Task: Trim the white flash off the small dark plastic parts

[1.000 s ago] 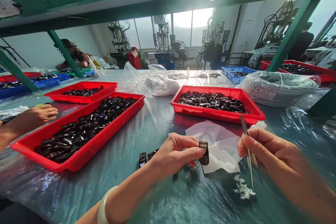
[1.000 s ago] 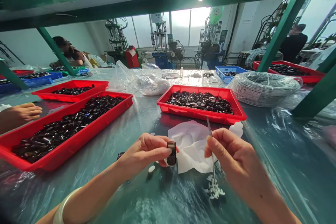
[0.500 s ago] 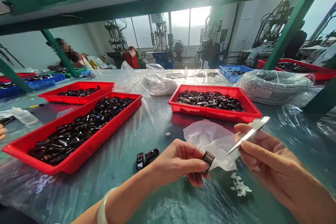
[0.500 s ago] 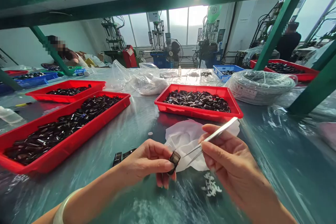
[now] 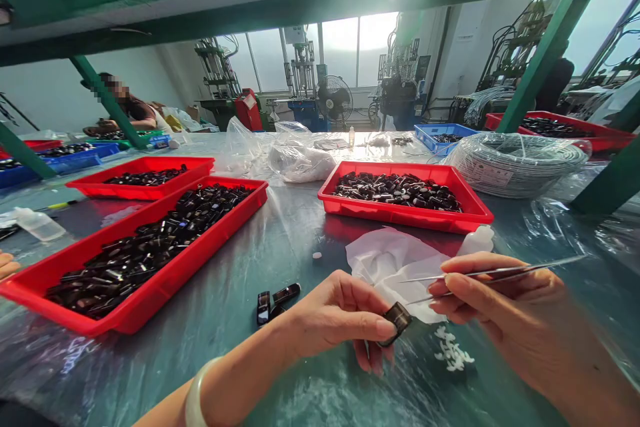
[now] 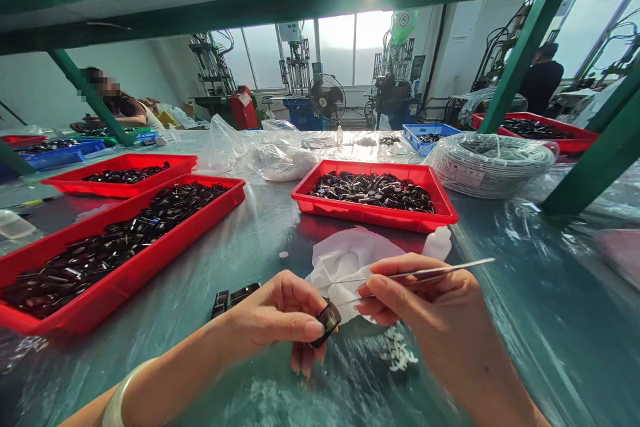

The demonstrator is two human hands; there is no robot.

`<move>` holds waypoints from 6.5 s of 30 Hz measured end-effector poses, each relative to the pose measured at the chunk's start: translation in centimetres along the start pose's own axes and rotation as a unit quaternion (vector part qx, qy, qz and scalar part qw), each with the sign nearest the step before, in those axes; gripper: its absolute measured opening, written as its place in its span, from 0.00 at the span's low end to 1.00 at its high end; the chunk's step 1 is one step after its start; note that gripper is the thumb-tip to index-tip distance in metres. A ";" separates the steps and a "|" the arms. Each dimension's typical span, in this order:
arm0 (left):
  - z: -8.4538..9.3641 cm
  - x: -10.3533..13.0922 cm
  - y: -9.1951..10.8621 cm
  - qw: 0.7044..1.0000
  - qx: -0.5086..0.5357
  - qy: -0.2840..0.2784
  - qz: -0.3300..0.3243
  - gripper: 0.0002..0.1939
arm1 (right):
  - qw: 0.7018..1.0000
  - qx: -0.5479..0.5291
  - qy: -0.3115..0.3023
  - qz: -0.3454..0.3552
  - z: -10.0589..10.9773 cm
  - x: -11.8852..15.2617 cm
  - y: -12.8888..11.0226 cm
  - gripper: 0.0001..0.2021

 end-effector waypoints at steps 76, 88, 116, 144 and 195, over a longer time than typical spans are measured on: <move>-0.1 -0.3 -0.4 0.995 0.100 0.012 -0.021 0.14 | 0.876 0.192 -0.075 0.436 -2.7 4.4 -2.4 0.14; -0.1 -0.3 -0.3 0.994 0.107 0.023 -0.025 0.11 | 0.916 0.141 -0.031 0.376 -2.0 3.5 -2.3 0.10; -0.1 -0.3 -0.4 0.995 0.096 -0.005 -0.033 0.11 | 0.990 -0.060 -0.081 0.094 -0.6 -0.9 0.8 0.05; 0.4 -0.4 0.0 0.987 0.106 0.122 -0.023 0.14 | 0.993 0.054 0.024 0.106 1.8 -2.2 -0.2 0.11; -0.8 -0.9 -2.3 0.992 0.056 0.109 0.039 0.11 | 0.999 -0.018 -0.034 -0.028 -0.2 -2.5 3.3 0.13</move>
Point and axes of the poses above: each hand's wrist, its own x-axis away from the middle knuckle, its own z-axis out of the back of the hand, y = z × x, the point moved 9 cm from there along -x, towards the middle knuckle, and after that the axes turned 6 degrees about -z, right-handed, at the moved point
